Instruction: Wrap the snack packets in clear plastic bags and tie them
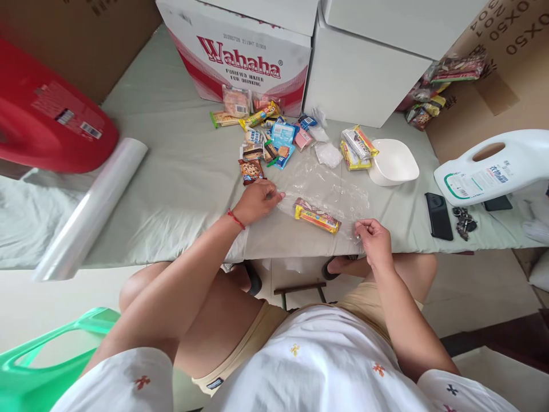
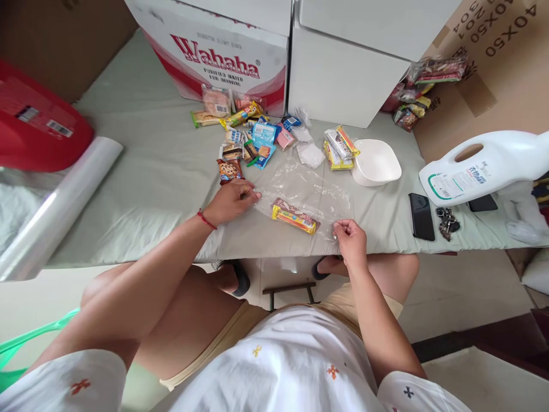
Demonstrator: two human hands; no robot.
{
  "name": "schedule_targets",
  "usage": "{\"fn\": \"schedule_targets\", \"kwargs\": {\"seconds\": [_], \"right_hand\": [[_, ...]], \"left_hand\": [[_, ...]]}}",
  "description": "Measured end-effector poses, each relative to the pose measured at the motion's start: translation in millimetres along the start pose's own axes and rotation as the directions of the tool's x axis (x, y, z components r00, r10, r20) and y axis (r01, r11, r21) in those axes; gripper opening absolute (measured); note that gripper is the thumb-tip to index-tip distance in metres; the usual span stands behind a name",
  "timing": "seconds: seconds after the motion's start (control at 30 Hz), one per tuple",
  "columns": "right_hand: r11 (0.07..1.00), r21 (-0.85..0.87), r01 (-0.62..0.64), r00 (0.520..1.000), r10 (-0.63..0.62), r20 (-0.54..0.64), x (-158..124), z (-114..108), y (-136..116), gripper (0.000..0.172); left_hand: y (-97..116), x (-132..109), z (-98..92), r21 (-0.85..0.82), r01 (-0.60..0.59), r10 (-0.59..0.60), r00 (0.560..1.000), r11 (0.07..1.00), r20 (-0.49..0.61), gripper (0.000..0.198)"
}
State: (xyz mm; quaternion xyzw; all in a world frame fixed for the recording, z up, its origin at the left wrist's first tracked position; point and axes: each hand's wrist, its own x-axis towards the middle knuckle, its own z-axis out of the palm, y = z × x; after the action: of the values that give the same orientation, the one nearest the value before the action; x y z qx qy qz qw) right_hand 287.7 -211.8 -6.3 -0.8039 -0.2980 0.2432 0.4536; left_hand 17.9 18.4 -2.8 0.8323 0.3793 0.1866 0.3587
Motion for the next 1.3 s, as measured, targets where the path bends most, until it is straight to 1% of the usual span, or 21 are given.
{"fn": "schedule_targets", "kwargs": {"seconds": [0.13, 0.23, 0.3, 0.37, 0.4, 0.43, 0.47, 0.5, 0.53, 0.57, 0.63, 0.7, 0.77, 0.83, 0.93, 1.0, 1.07, 1.13, 1.2, 1.23, 1.3], "right_hand": [[0.941, -0.33, 0.079, 0.997, -0.077, 0.019, 2.9, 0.0, -2.1, 0.032], [0.887, -0.445, 0.124, 0.992, -0.114, 0.048, 3.3, 2.3, -7.0, 0.03], [0.874, -0.468, 0.132, 0.991, -0.122, 0.052, 3.0, 4.7, -7.8, 0.03], [0.869, -0.475, 0.137, 0.99, -0.126, 0.056, 1.7, 6.3, -6.3, 0.031], [0.867, -0.477, 0.14, 0.99, -0.127, 0.06, 0.9, 6.1, -5.4, 0.032], [0.864, -0.483, 0.143, 0.99, -0.125, 0.069, 0.4, 4.7, -4.9, 0.032], [0.857, -0.495, 0.145, 0.989, -0.116, 0.088, 0.6, 2.1, -5.4, 0.032], [0.843, -0.517, 0.149, 0.988, -0.108, 0.109, 2.1, -1.7, -7.2, 0.033], [0.821, -0.549, 0.156, 0.987, -0.109, 0.119, 5.4, -6.3, -10.6, 0.034], [0.793, -0.586, 0.169, 0.986, -0.127, 0.111, 11.0, -11.1, -15.7, 0.036], [0.73, -0.645, 0.223, 0.969, -0.237, 0.067, 29.6, -17.2, -30.4, 0.041], [0.68, -0.657, 0.326, 0.923, -0.379, 0.066, 55.8, -13.0, -47.3, 0.044], [0.641, -0.618, 0.455, 0.879, -0.434, 0.198, 84.1, 3.8, -61.9, 0.041], [0.602, -0.617, 0.507, 0.861, -0.397, 0.32, 108.5, 28.4, -72.2, 0.043], [0.571, -0.688, 0.447, 0.894, -0.276, 0.352, 131.8, 59.5, -81.6, 0.047], [0.608, -0.697, 0.381, 0.919, -0.166, 0.358, 139.0, 66.5, -87.3, 0.037], [0.675, -0.647, 0.355, 0.913, -0.1, 0.396, 140.3, 62.1, -95.1, 0.02], [0.729, -0.551, 0.406, 0.888, -0.171, 0.427, 134.4, 51.1, -105.1, 0.013], [0.73, -0.426, 0.535, 0.83, -0.36, 0.427, 119.3, 39.6, -115.8, 0.015], [0.702, -0.361, 0.614, 0.777, -0.456, 0.435, 108.2, 35.1, -120.3, 0.015], [0.61, -0.245, 0.753, 0.639, -0.59, 0.494, 81.1, 30.6, -124.9, 0.014]], "left_hand": [[0.4, -3.0, -1.2, 0.211, 0.179, -0.158, 0.981, 0.961, -0.111, 0.035], [15.2, -10.9, -2.3, 0.254, 0.267, -0.202, 0.946, 0.93, -0.253, 0.02], [30.4, -17.9, -2.3, 0.255, 0.254, -0.144, 0.912, 0.933, -0.383, 0.019], [44.7, -24.5, 0.7, 0.295, 0.141, -0.009, 0.913, 0.945, -0.407, 0.028], [50.1, -27.2, 4.2, 0.327, 0.036, 0.088, 0.93, 0.944, -0.356, 0.03], [54.0, -29.2, 9.2, 0.353, -0.099, 0.199, 0.944, 0.931, -0.263, 0.032], [56.1, -30.5, 15.5, 0.362, -0.243, 0.311, 0.94, 0.9, -0.142, 0.033], [56.7, -31.0, 22.9, 0.351, -0.375, 0.404, 0.915, 0.858, -0.011, 0.034], [56.2, -30.9, 30.8, 0.334, -0.463, 0.46, 0.883, 0.821, 0.094, 0.035], [54.8, -30.2, 38.6, 0.331, -0.501, 0.476, 0.865, 0.799, 0.159, 0.038], [51.1, -27.7, 51.3, 0.357, -0.506, 0.462, 0.862, 0.785, 0.208, 0.041], [48.1, -25.0, 58.0, 0.388, -0.494, 0.443, 0.869, 0.778, 0.219, 0.04], [46.4, -22.5, 59.6, 0.4, -0.496, 0.445, 0.868, 0.771, 0.22, 0.039], [45.3, -20.5, 59.0, 0.397, -0.506, 0.461, 0.862, 0.766, 0.208, 0.038], [42.8, -18.4, 59.2, 0.386, -0.526, 0.492, 0.849, 0.758, 0.191, 0.036], [40.8, -17.4, 60.5, 0.381, -0.53, 0.5, 0.846, 0.758, 0.183, 0.035], [39.5, -16.6, 61.5, 0.375, -0.53, 0.5, 0.846, 0.76, 0.183, 0.035], [39.6, -15.9, 61.9, 0.369, -0.53, 0.497, 0.847, 0.764, 0.188, 0.035], [41.1, -15.5, 62.1, 0.367, -0.521, 0.487, 0.853, 0.77, 0.189, 0.036], [42.2, -15.3, 62.3, 0.367, -0.513, 0.48, 0.858, 0.776, 0.184, 0.036], [44.0, -15.1, 63.2, 0.362, -0.493, 0.467, 0.869, 0.791, 0.165, 0.036]]}}
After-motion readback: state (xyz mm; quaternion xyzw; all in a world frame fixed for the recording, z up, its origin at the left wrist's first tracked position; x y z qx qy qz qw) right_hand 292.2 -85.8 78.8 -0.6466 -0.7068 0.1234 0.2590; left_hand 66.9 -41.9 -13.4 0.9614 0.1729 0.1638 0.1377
